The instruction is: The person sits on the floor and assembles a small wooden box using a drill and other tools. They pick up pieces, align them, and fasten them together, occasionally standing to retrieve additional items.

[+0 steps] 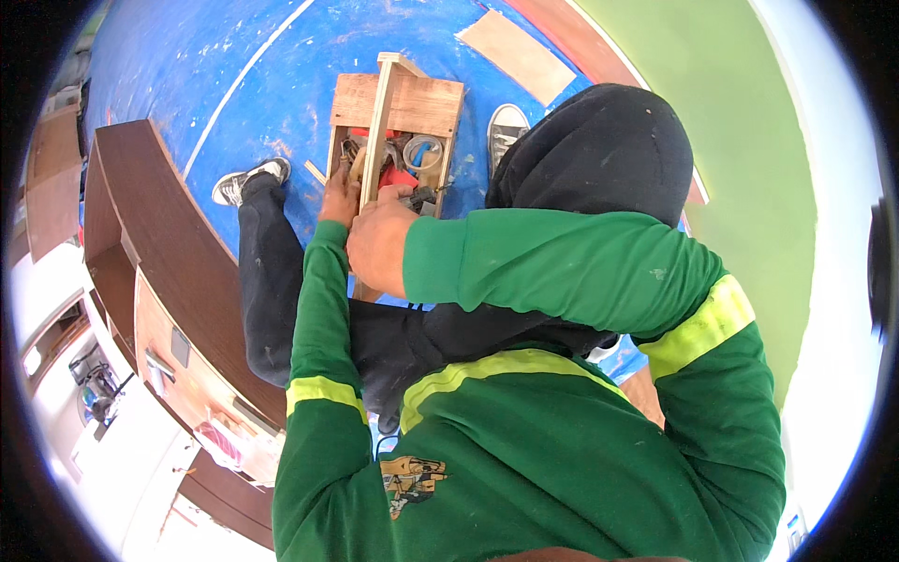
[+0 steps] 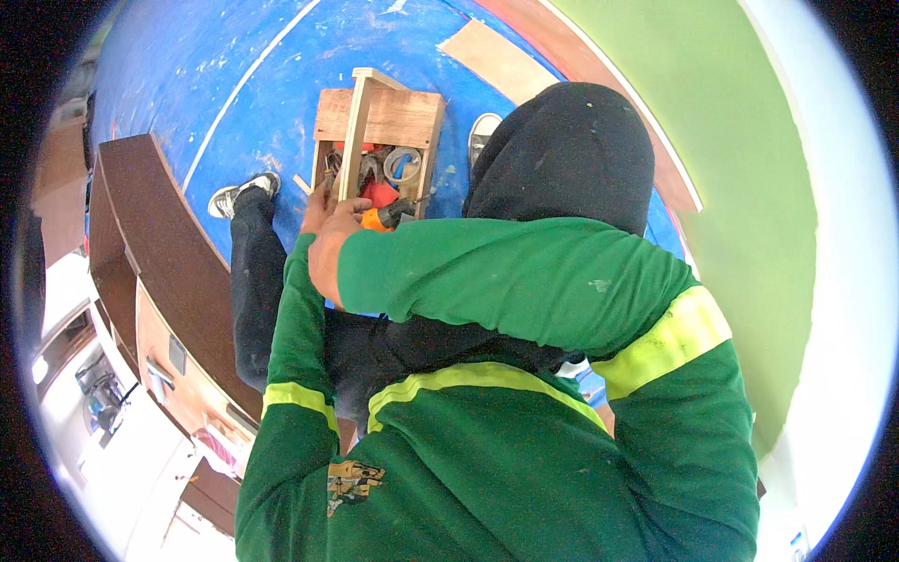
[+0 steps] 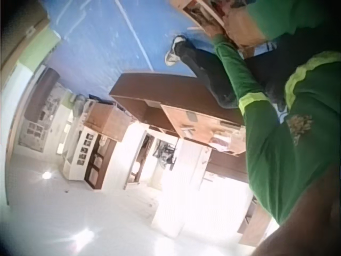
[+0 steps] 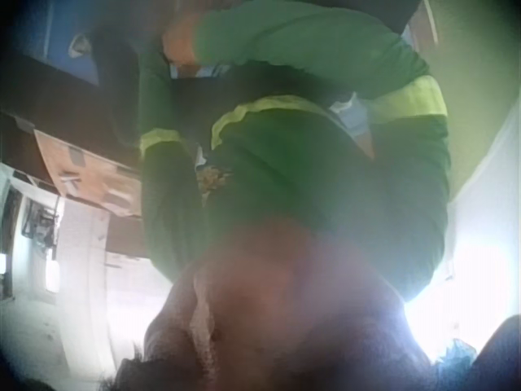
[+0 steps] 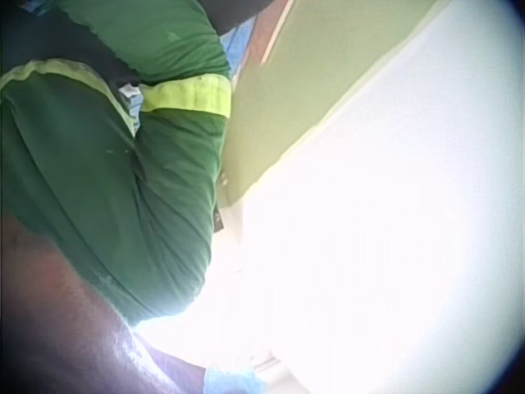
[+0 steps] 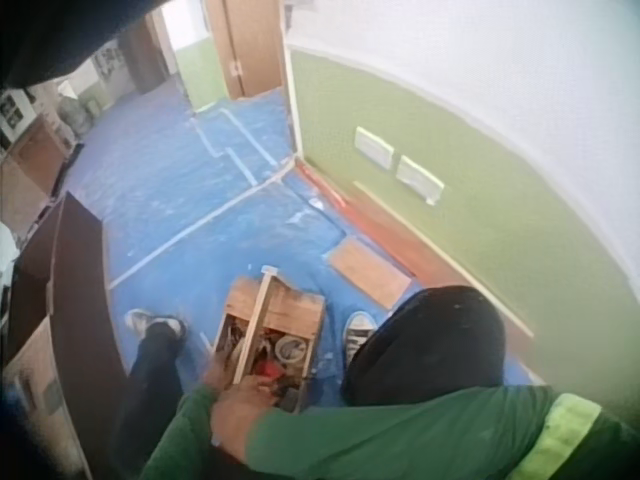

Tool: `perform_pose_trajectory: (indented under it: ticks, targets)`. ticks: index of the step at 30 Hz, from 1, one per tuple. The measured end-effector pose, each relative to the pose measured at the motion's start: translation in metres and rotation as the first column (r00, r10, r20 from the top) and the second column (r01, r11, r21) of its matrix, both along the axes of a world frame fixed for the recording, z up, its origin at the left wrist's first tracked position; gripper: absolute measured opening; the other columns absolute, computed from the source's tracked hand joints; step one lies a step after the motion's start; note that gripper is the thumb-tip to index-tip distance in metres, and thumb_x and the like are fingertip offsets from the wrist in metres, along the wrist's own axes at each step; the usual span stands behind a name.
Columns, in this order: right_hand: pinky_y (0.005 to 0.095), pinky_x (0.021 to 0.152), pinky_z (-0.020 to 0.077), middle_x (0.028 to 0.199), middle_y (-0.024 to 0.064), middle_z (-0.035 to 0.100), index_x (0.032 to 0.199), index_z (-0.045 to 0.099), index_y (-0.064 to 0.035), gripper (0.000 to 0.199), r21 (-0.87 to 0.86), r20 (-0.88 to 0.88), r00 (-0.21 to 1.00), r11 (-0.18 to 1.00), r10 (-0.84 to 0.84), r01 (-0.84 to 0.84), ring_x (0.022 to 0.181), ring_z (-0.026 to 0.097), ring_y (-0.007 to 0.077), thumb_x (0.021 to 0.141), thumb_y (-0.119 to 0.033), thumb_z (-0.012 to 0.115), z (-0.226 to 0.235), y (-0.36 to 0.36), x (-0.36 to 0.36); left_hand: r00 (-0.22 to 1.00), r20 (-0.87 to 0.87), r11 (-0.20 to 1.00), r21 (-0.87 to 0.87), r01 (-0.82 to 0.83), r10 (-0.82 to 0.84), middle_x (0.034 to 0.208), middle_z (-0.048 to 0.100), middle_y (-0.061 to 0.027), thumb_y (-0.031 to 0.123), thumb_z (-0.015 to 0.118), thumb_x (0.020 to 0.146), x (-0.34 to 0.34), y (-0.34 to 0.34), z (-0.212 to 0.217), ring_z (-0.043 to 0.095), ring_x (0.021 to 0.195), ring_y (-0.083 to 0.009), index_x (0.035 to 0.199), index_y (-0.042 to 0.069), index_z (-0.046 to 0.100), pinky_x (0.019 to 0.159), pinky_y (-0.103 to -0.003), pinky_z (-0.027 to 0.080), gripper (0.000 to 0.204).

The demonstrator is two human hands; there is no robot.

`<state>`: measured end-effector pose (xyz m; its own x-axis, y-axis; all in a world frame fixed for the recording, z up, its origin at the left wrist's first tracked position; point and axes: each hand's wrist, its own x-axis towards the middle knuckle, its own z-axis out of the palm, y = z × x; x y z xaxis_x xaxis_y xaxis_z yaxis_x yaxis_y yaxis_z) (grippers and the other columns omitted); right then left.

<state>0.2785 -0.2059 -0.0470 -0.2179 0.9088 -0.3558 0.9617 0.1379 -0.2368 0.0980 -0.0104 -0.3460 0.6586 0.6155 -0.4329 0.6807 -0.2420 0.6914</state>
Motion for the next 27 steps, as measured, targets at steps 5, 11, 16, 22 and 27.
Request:
perform_pose_trajectory:
  ticks: [5, 11, 16, 22, 27]
  targets:
    - [0.0638, 0.081, 0.0485, 0.104, 0.0151, 0.073, 0.110, 0.074, 0.0006, 0.032, 0.074, 0.010, 0.999, 0.997, -0.039, 0.039, 0.094, 0.068, 0.0322, 0.089, -0.022, 0.065, 0.008, 0.000, 0.012, 0.983, 0.162, 0.995, -0.065, -0.071, 0.081, 0.127, 0.061, -0.0276, 0.026, 0.061, 0.100, 0.003, -0.008, 0.043, 0.058, 0.120, -0.0411, 0.142, -0.002, 0.053, 0.104, -0.047, 0.046, 0.051]
    - [0.0591, 0.080, 0.0496, 0.112, 0.0185, 0.072, 0.116, 0.071, 0.0029, 0.037, 0.262, 0.128, 0.990, 0.965, -0.062, 0.027, 0.097, 0.068, 0.0324, 0.090, -0.023, 0.064, 0.052, -0.015, 0.024, 0.972, 0.114, 0.936, -0.314, -0.160, 0.204, 0.115, 0.065, -0.0232, 0.027, 0.064, 0.100, 0.010, -0.054, 0.084, 0.062, 0.108, -0.0357, 0.137, -0.003, 0.056, 0.095, -0.045, 0.050, 0.048]
    - [0.0603, 0.079, 0.0497, 0.106, 0.0185, 0.073, 0.107, 0.075, -0.0004, 0.030, 0.208, 0.070, 0.995, 0.975, 0.066, -0.079, 0.098, 0.068, 0.0326, 0.090, -0.022, 0.063, 0.042, -0.029, 0.003, 0.953, 0.071, 0.915, -0.308, -0.260, 0.295, 0.105, 0.069, -0.0196, 0.028, 0.066, 0.101, 0.023, -0.086, 0.071, 0.065, 0.097, -0.0312, 0.132, -0.004, 0.058, 0.088, -0.044, 0.053, 0.046]
    - [0.0618, 0.079, 0.0495, 0.103, 0.0146, 0.074, 0.105, 0.076, -0.0039, 0.027, 0.157, 0.031, 0.999, 0.987, 0.022, -0.026, 0.098, 0.068, 0.0325, 0.090, -0.021, 0.062, -0.017, -0.019, -0.026, 0.951, 0.104, 0.906, -0.349, -0.240, 0.292, 0.100, 0.071, -0.0116, 0.026, 0.069, 0.100, 0.040, -0.092, 0.092, 0.065, 0.089, -0.0203, 0.130, -0.002, 0.062, 0.080, -0.038, 0.055, 0.042]
    - [0.0607, 0.081, 0.0496, 0.103, 0.0120, 0.074, 0.111, 0.074, -0.0027, 0.029, 0.191, 0.254, 0.966, 0.976, 0.058, -0.108, 0.099, 0.069, 0.0306, 0.092, -0.020, 0.060, 0.012, -0.016, -0.011, 0.981, 0.090, 0.983, -0.084, -0.163, 0.171, 0.102, 0.071, -0.0064, 0.023, 0.070, 0.099, 0.075, -0.128, 0.204, 0.063, 0.085, -0.0146, 0.133, 0.001, 0.064, 0.076, -0.033, 0.054, 0.041]
